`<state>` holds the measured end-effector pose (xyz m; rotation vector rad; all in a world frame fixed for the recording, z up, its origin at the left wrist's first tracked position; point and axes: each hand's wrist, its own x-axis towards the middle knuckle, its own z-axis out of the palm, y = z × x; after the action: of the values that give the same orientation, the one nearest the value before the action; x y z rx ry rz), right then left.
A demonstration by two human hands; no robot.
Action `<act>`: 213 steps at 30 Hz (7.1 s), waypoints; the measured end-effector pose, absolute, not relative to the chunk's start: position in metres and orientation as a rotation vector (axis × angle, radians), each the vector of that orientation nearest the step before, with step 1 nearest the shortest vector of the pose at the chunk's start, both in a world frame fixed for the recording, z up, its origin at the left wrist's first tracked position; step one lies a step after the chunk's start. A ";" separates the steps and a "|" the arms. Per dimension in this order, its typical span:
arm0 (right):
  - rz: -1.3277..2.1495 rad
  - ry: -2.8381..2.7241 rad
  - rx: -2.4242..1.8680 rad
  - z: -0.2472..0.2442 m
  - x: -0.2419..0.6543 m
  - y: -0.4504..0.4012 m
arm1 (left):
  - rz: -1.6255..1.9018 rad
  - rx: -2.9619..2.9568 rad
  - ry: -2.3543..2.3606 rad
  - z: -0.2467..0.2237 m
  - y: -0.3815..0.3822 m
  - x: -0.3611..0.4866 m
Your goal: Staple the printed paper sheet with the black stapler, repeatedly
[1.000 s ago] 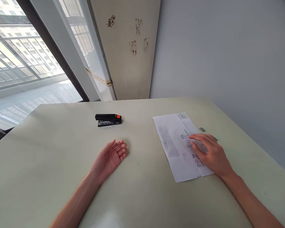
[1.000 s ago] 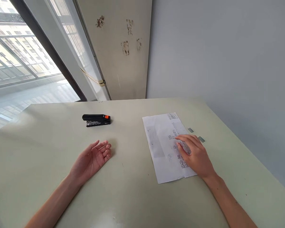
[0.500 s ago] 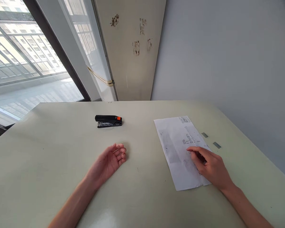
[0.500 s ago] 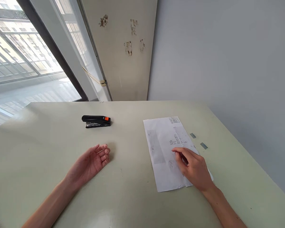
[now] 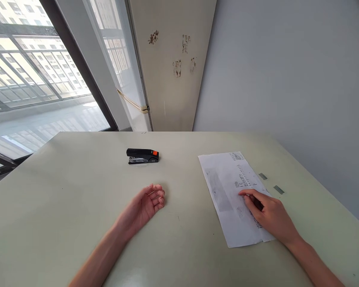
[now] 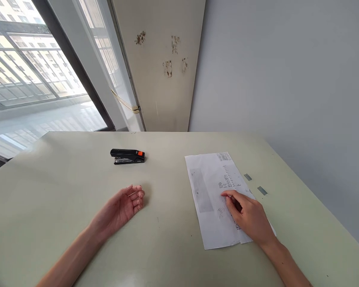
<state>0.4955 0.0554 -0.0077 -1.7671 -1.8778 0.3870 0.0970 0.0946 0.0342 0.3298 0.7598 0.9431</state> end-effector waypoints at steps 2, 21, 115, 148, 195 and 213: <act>0.403 -1.876 -1.755 -0.007 0.495 0.056 | 0.940 0.332 0.754 0.034 0.095 0.098; 0.447 -1.852 -1.778 -0.008 0.496 0.056 | 0.919 0.332 0.752 0.034 0.095 0.095; 1.267 -1.783 -1.243 0.013 0.358 0.047 | 0.635 2.427 1.702 0.018 0.111 0.017; 1.252 -1.793 -1.237 0.015 0.357 0.046 | 0.586 2.359 1.763 0.023 0.108 0.024; 1.067 -1.723 -1.129 0.013 0.360 0.056 | 0.618 2.420 1.921 0.093 0.181 0.070; 0.771 -1.375 -1.447 0.014 0.401 0.091 | 0.638 2.416 1.402 0.051 0.108 0.190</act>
<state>0.4015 0.0908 0.0143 -1.4473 -1.3753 0.7710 0.1904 0.1079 0.0515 2.4160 1.4017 0.6376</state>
